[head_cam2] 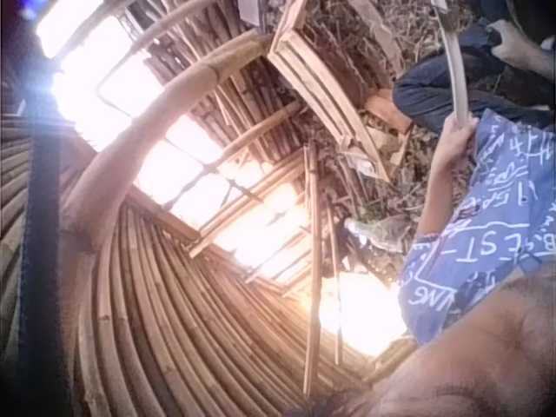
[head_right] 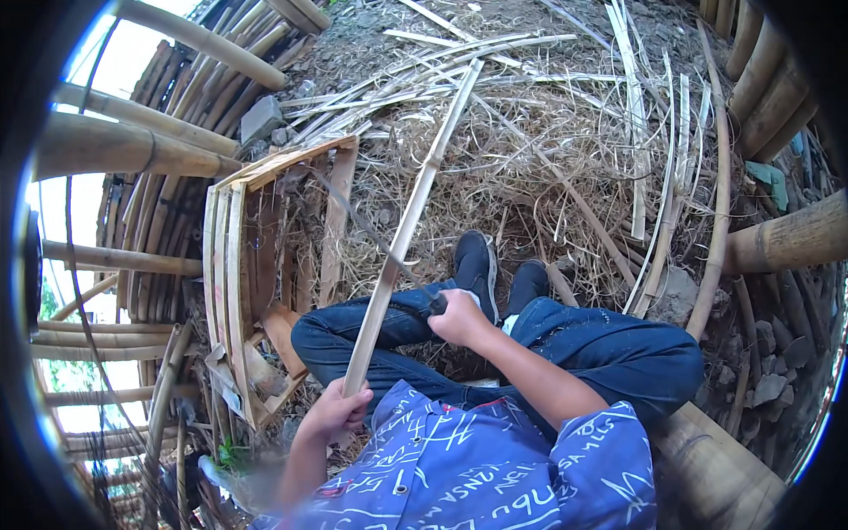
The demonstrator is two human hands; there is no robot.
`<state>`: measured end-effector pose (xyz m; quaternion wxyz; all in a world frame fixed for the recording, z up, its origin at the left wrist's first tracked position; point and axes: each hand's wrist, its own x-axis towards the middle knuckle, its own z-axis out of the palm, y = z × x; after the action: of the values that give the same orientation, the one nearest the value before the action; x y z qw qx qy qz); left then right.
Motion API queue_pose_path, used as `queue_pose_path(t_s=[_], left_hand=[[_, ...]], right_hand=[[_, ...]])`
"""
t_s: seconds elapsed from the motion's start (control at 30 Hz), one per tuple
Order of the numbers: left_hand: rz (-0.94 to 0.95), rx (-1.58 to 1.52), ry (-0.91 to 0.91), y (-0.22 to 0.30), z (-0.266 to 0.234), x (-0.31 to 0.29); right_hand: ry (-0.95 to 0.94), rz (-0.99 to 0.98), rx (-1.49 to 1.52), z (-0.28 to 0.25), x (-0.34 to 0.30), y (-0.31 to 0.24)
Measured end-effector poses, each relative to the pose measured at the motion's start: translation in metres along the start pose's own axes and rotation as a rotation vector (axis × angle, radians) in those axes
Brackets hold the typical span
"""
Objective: The person picks up a bamboo strip from the ground and scrapes along its length using a machete.
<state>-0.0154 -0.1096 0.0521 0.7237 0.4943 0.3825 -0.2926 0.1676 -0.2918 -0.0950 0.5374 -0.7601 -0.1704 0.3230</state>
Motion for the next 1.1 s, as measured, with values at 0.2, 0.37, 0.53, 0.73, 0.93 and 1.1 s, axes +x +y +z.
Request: queue_pose_path(t_s=[0.2,0.37,0.53,0.73,0.93,1.1], left_hand=[[-0.008,-0.03,-0.071,0.011,0.007,0.017],[-0.027,-0.017,-0.048,0.006,0.015,0.019],[0.001,0.064,-0.008,-0.001,0.019,0.024],[0.047,0.086,0.001,-0.002,0.021,0.019],[-0.009,0.035,-0.017,-0.011,0.021,-0.009],[0.004,0.083,-0.023,-0.009,0.021,-0.014]], right_hand=[[-0.137,-0.046,-0.14,0.011,-0.031,-0.032],[-0.212,-0.141,-0.37,0.013,-0.055,-0.042],[-0.171,-0.276,-0.659,-0.004,-0.043,-0.05],[-0.19,-0.377,-0.845,-0.021,-0.019,-0.043],[0.179,0.0,-0.957,-0.085,0.035,-0.011],[0.221,-0.045,-1.04,-0.131,0.06,0.006]])
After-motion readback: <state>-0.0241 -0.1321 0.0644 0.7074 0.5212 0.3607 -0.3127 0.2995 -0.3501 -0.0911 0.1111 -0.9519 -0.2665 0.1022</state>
